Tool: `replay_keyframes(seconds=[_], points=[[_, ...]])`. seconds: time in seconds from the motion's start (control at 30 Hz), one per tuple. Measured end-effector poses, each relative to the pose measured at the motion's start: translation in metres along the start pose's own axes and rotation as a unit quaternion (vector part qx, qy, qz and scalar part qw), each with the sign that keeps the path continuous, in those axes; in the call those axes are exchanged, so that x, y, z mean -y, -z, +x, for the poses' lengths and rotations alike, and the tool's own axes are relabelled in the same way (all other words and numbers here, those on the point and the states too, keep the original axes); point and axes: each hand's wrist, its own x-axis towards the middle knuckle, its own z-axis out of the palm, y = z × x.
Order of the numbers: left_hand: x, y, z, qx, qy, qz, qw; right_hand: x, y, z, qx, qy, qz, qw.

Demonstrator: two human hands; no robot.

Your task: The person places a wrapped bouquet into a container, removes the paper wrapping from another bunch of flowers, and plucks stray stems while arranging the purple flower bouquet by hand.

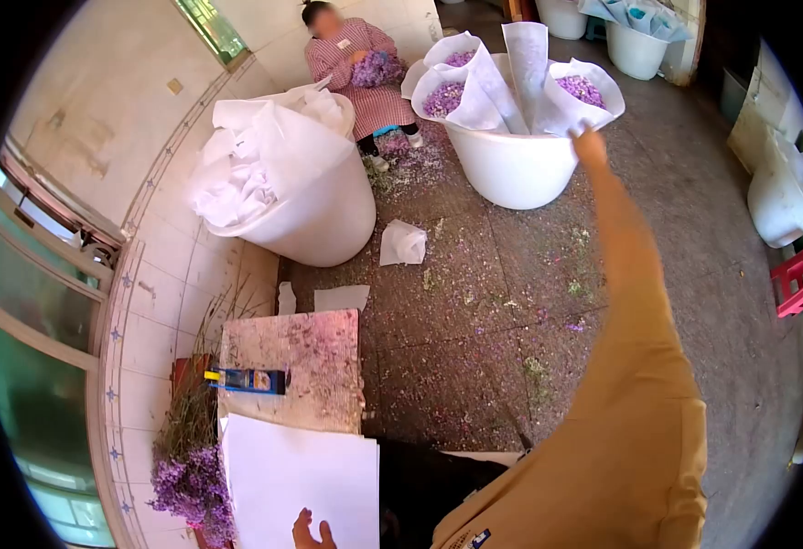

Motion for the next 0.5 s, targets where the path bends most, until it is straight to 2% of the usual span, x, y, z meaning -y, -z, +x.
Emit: replay_keyframes(seconds=[0.03, 0.1, 0.13, 0.17, 0.2, 0.23, 0.27, 0.3, 0.33, 0.37, 0.4, 0.43, 0.47, 0.5], points=[[0.008, -0.004, 0.003, -0.012, -0.006, -0.001, 1.000, 0.019, 0.030, 0.017, -0.051, -0.009, 0.021, 0.998], [0.011, -0.007, 0.002, 0.004, 0.042, -0.036, 0.998, 0.030, 0.056, 0.045, -0.052, 0.015, 0.039, 0.998], [0.011, -0.011, -0.002, 0.022, 0.100, -0.074, 0.992, 0.008, 0.041, 0.070, -0.018, 0.012, 0.047, 0.999], [0.013, -0.015, -0.009, 0.052, 0.119, -0.073, 0.989, -0.019, 0.022, 0.102, 0.020, 0.015, 0.057, 0.998], [0.018, -0.013, 0.000, 0.075, 0.129, -0.140, 0.979, -0.029, 0.010, 0.111, 0.066, 0.035, 0.058, 0.996], [0.016, -0.017, 0.000, 0.072, 0.084, -0.102, 0.989, -0.036, -0.014, 0.125, 0.040, 0.115, 0.055, 0.991], [0.014, -0.020, -0.005, 0.068, 0.078, -0.101, 0.990, -0.048, -0.029, 0.135, 0.117, 0.047, -0.100, 0.987], [0.003, -0.013, -0.003, 0.081, 0.071, -0.091, 0.990, -0.045, -0.032, 0.120, 0.138, 0.095, -0.088, 0.982], [-0.004, -0.009, -0.003, 0.073, 0.064, -0.102, 0.990, -0.045, -0.033, 0.113, 0.020, 0.243, -0.406, 0.881], [-0.009, -0.003, -0.002, 0.068, 0.062, -0.102, 0.991, -0.051, -0.044, 0.123, 0.063, 0.297, -0.456, 0.837], [-0.015, 0.003, -0.003, 0.067, 0.076, -0.105, 0.989, -0.051, -0.056, 0.139, 0.077, 0.266, -0.455, 0.846], [-0.013, 0.003, -0.008, 0.042, 0.064, -0.112, 0.991, -0.006, -0.026, 0.102, 0.028, 0.008, -0.102, 0.994], [-0.014, 0.005, -0.012, 0.037, 0.075, -0.112, 0.990, 0.008, -0.019, 0.092, -0.034, 0.083, -0.039, 0.995], [-0.019, 0.010, -0.013, 0.033, 0.078, -0.118, 0.989, 0.009, -0.015, 0.113, -0.008, 0.112, -0.038, 0.993]])
